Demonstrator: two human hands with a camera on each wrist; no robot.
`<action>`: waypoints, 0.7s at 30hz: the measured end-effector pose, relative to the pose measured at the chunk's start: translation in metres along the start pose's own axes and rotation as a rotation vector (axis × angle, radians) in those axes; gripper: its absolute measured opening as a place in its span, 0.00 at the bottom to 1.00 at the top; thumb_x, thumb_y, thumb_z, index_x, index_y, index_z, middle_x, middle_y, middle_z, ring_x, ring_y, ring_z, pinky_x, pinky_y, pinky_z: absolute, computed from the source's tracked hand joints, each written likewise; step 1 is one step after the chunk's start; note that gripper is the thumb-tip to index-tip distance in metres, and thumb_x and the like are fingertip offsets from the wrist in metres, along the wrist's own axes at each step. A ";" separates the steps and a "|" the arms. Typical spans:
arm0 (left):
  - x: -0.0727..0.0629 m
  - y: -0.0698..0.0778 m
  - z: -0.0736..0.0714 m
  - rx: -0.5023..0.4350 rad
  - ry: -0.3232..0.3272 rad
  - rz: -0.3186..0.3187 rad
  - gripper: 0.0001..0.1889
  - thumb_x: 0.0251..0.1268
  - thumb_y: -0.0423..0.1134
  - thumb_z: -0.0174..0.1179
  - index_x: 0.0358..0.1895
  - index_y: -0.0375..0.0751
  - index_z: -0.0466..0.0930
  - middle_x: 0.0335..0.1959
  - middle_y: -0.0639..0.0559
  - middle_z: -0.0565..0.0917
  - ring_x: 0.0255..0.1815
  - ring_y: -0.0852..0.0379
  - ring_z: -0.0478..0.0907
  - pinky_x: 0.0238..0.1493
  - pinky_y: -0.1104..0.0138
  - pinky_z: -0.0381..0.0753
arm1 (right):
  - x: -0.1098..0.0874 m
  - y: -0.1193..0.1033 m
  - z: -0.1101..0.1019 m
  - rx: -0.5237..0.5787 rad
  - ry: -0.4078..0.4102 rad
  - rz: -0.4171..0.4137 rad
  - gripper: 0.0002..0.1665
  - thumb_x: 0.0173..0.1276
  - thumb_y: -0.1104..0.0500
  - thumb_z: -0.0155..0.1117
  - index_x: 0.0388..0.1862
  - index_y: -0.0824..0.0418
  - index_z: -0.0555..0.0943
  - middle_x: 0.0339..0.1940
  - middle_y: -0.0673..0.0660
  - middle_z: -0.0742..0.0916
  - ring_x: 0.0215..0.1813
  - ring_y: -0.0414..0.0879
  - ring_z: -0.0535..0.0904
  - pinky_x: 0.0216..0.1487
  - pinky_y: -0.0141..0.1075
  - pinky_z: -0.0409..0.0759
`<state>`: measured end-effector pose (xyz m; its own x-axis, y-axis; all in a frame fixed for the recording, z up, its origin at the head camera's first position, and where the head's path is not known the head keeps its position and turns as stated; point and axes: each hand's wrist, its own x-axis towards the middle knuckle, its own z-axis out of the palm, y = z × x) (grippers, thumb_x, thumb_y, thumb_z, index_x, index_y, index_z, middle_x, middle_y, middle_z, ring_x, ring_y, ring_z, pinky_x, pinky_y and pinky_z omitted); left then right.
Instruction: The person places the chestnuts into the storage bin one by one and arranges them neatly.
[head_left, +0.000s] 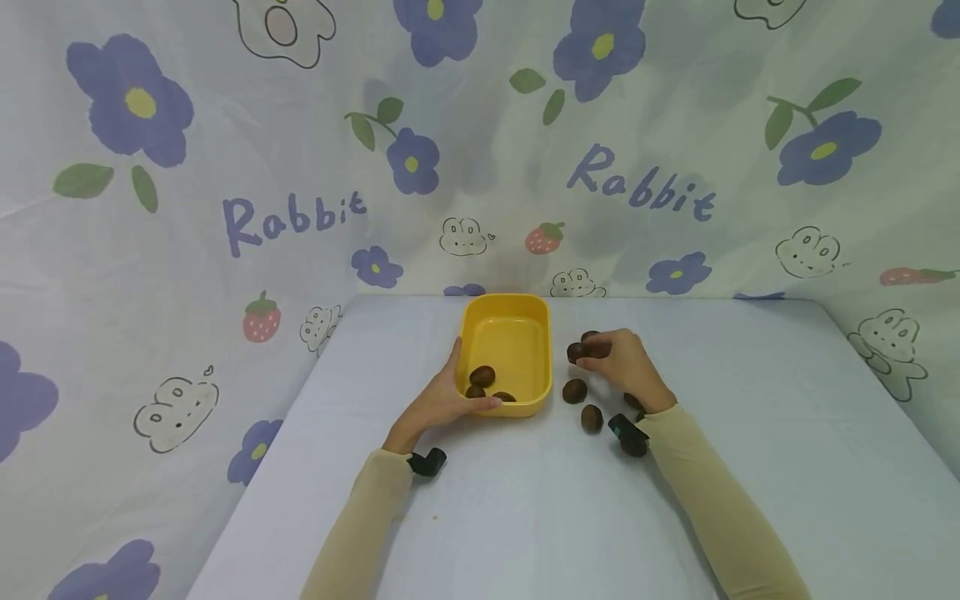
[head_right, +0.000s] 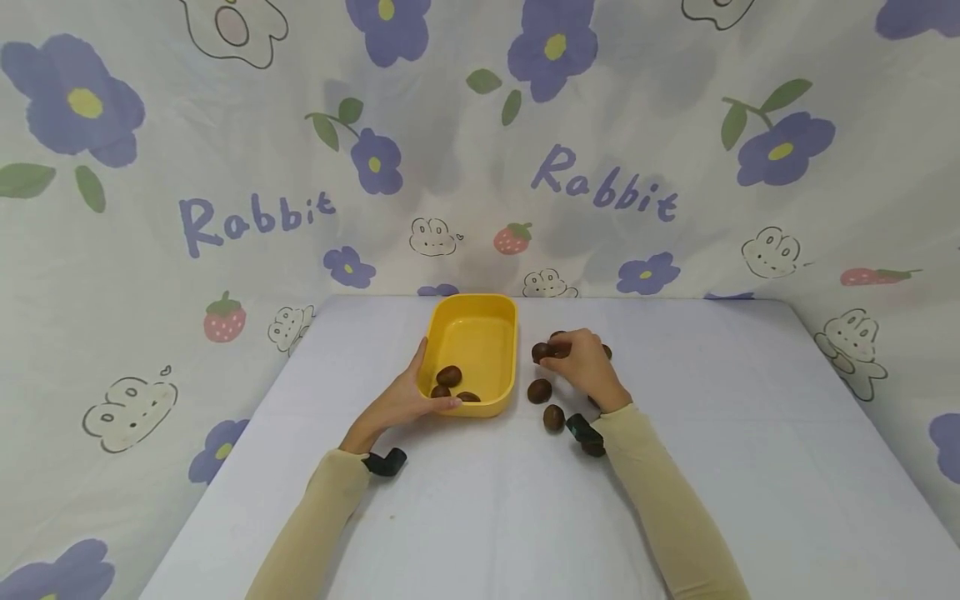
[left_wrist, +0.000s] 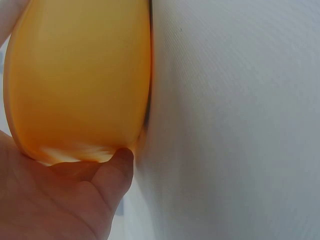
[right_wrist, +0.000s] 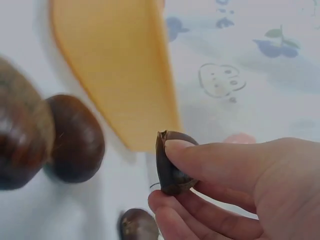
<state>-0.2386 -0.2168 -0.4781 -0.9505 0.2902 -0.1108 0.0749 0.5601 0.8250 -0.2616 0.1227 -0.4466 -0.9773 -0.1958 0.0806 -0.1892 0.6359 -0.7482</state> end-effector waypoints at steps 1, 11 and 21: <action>0.000 0.000 0.000 0.000 0.000 -0.001 0.76 0.45 0.67 0.78 0.85 0.60 0.24 0.88 0.49 0.42 0.87 0.45 0.49 0.84 0.41 0.51 | -0.001 -0.002 -0.001 0.008 0.001 -0.001 0.25 0.65 0.58 0.76 0.58 0.69 0.85 0.52 0.66 0.91 0.52 0.58 0.89 0.58 0.52 0.87; -0.001 0.000 0.000 -0.012 -0.005 -0.002 0.76 0.45 0.68 0.78 0.85 0.59 0.24 0.88 0.50 0.41 0.88 0.46 0.47 0.85 0.42 0.50 | -0.006 -0.018 -0.005 0.084 -0.009 0.000 0.25 0.67 0.55 0.75 0.59 0.67 0.85 0.53 0.64 0.91 0.54 0.58 0.89 0.58 0.51 0.87; -0.002 0.002 -0.001 -0.011 -0.003 -0.025 0.76 0.45 0.68 0.78 0.84 0.61 0.24 0.88 0.50 0.40 0.88 0.45 0.47 0.84 0.41 0.50 | -0.008 -0.027 -0.004 0.138 0.013 -0.009 0.24 0.65 0.56 0.77 0.57 0.66 0.86 0.52 0.64 0.91 0.53 0.57 0.90 0.55 0.48 0.89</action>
<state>-0.2367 -0.2171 -0.4759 -0.9512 0.2786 -0.1328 0.0480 0.5587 0.8280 -0.2493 0.1099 -0.4243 -0.9770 -0.1906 0.0954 -0.1837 0.5257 -0.8306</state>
